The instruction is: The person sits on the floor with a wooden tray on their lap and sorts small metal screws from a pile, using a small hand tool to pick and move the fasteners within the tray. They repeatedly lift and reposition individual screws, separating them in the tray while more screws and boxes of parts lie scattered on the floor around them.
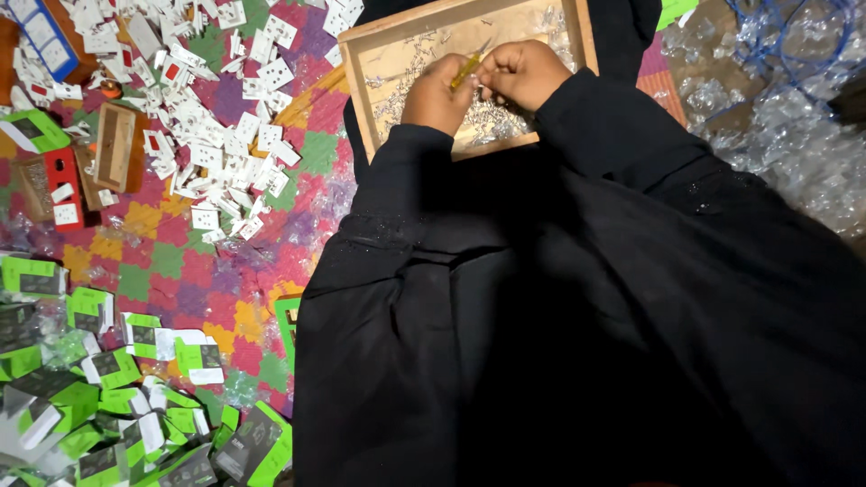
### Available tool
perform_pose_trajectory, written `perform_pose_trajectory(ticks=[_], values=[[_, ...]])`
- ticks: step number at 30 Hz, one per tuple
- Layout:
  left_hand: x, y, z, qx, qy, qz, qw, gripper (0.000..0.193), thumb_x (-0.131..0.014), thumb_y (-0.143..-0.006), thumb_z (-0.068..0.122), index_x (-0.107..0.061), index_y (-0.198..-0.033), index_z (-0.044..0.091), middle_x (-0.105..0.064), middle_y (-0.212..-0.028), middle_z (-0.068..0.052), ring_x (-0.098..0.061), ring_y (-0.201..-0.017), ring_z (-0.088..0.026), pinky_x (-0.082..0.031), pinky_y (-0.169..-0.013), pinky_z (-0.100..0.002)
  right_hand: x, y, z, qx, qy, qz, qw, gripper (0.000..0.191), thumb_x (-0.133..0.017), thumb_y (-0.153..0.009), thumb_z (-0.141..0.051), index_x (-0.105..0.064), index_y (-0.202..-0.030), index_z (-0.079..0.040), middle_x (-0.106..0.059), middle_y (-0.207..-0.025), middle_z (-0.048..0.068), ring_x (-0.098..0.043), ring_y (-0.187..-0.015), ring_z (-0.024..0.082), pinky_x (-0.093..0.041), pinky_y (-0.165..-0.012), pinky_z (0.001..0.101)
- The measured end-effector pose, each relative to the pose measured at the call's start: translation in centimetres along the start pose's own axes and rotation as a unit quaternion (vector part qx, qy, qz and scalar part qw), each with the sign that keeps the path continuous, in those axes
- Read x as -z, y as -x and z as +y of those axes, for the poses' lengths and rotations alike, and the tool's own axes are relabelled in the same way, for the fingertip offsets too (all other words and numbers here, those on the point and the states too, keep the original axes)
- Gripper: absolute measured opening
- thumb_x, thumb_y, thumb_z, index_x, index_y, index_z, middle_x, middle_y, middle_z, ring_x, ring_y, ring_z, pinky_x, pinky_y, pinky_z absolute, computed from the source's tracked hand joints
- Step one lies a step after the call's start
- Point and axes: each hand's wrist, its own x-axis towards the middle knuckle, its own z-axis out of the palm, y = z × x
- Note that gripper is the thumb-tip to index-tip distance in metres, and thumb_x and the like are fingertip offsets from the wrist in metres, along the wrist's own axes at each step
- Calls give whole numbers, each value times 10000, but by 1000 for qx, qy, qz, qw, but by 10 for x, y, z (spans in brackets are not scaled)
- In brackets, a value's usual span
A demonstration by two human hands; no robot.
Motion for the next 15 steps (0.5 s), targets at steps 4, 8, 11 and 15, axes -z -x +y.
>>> perform_pose_trajectory(ticks=[4,8,11,15], values=[[21,4,-13,-14,-85,97,992,146,-664,-927,106,-709,-1063,79,-759,-1017,-143,-744,-890,-275,-577,-789,-363,0,-2,-2,149,-49,49,986,126,-582,-1095,-14,-658,-1189,18,-711,-996,27,-692,-920,69,-576,-845,236],[89,18,-32,51,-151,225,961,139,-686,-876,104,-713,-1008,69,-763,-912,-150,-753,-817,-292,-588,-755,-403,9,-2,-4,123,-150,162,968,157,-609,-1110,-123,-677,-1017,-17,-677,-826,27,-635,-725,92,-525,-678,258],[163,39,-46,181,-199,177,947,194,-706,-933,181,-630,-988,11,-730,-950,-174,-744,-832,-320,-587,-756,-446,15,6,2,136,-79,241,958,236,-578,-1145,-146,-673,-991,5,-673,-865,55,-636,-758,139,-523,-700,306],[204,62,-47,215,-412,34,885,216,-741,-791,170,-753,-985,75,-711,-925,-228,-674,-870,-430,-518,-768,-520,25,7,27,180,87,307,930,231,-525,-1129,-125,-644,-997,21,-673,-923,122,-677,-863,262,-541,-796,392]])
